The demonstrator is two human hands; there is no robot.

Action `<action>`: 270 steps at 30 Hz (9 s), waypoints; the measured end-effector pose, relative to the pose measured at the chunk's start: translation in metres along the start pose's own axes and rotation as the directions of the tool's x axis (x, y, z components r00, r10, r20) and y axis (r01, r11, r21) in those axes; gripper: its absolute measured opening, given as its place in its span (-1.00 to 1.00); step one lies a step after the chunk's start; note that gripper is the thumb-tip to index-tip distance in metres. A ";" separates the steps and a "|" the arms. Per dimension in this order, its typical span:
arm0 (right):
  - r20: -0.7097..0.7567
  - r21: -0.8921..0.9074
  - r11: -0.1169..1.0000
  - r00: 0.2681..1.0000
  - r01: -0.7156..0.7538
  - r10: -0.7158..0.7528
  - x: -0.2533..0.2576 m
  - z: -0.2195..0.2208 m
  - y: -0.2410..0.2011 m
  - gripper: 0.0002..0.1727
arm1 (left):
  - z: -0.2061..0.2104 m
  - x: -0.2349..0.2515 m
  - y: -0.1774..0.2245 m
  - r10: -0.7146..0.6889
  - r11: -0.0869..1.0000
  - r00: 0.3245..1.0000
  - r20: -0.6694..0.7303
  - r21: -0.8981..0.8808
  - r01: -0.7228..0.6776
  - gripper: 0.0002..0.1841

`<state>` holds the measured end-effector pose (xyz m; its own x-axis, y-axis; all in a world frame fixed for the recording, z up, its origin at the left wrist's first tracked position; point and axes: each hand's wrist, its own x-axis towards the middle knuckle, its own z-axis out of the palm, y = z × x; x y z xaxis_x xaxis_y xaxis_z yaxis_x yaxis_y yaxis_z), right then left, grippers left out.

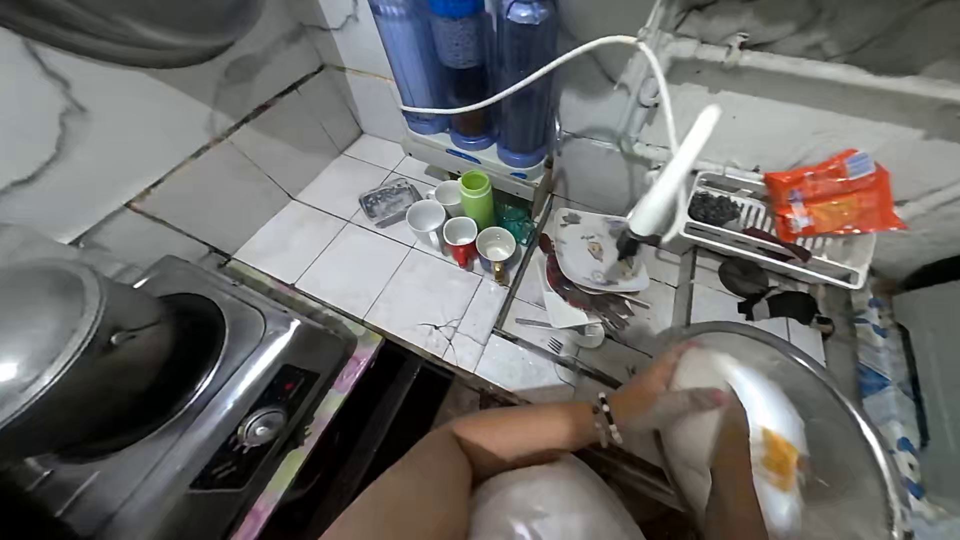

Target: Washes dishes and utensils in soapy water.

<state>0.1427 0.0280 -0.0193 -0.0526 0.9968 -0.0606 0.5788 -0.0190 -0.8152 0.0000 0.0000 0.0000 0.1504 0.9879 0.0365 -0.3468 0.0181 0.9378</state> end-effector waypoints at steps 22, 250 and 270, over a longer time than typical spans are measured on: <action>0.064 -0.200 0.977 0.994 -0.078 0.093 -0.006 0.040 0.031 -0.13 | -0.344 -0.170 0.022 -0.187 0.945 -0.093 -0.978 -0.154 -0.289 -0.49; 0.293 -0.429 0.887 0.903 -0.169 0.314 0.073 -0.079 0.094 -0.25 | -0.121 -0.013 -0.002 -0.567 0.030 0.766 -0.302 0.922 0.385 -0.56; 0.278 0.825 0.465 0.947 -0.321 0.160 0.067 -0.128 0.111 -0.57 | 0.039 0.070 -0.025 -0.386 0.426 0.921 0.050 0.895 0.130 -0.54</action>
<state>0.3077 0.1029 -0.0403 -0.1835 0.9192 -0.3484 -0.3858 -0.3933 -0.8345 0.0550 0.0629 -0.0079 0.3188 0.8955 -0.3107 0.7003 -0.0017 0.7138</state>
